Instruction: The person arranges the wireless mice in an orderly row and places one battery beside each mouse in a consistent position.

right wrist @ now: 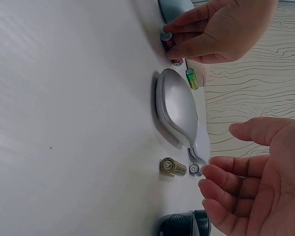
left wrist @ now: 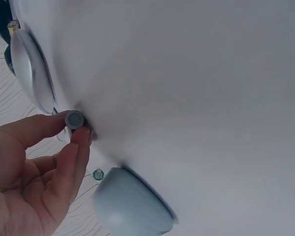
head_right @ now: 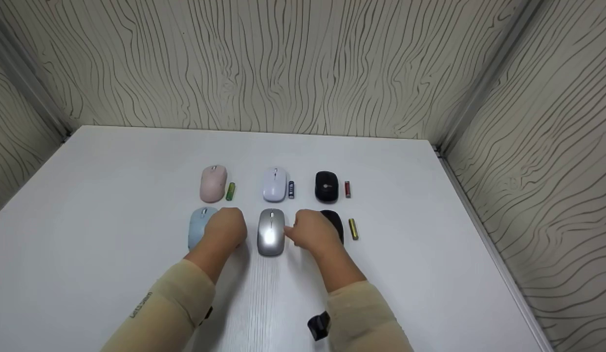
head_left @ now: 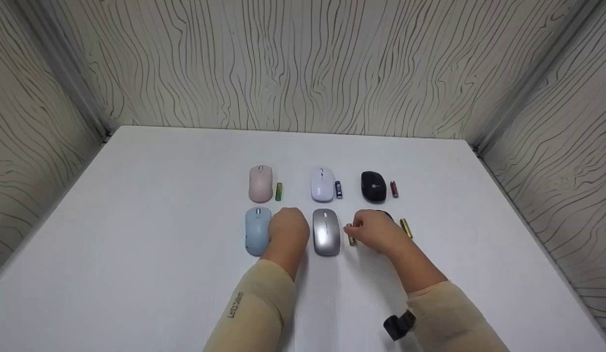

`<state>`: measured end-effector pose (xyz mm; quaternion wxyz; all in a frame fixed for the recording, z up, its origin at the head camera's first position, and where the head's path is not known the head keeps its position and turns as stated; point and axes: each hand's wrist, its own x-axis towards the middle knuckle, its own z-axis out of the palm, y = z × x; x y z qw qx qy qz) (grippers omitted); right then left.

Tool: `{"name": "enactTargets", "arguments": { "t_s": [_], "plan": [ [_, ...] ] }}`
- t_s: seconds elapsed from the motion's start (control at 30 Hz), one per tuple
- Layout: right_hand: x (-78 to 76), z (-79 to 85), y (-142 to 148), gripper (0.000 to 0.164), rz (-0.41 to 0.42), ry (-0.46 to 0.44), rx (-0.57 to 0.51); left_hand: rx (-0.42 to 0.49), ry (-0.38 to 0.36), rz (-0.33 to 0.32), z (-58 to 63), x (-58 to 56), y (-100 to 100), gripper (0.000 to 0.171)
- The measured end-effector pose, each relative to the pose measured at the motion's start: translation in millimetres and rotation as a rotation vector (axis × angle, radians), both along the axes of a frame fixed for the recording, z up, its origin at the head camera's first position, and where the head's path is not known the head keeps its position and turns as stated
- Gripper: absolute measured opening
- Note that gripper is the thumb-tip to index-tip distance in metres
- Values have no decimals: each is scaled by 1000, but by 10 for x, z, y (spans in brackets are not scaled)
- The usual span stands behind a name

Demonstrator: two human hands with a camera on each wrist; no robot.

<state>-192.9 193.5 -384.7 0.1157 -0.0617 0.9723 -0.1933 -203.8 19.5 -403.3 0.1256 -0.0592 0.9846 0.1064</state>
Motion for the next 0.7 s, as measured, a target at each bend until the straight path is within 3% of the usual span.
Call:
{"name": "enactTargets", "arguments": {
  "t_s": [0.33, 0.7],
  "plan": [
    [2, -14, 13, 24, -1, -9, 7, -2, -24, -20, 48, 10, 16, 16],
    [-3, -14, 40, 25, -21, -24, 7, -28, 28, -104, 394, 26, -28, 18]
  ]
}}
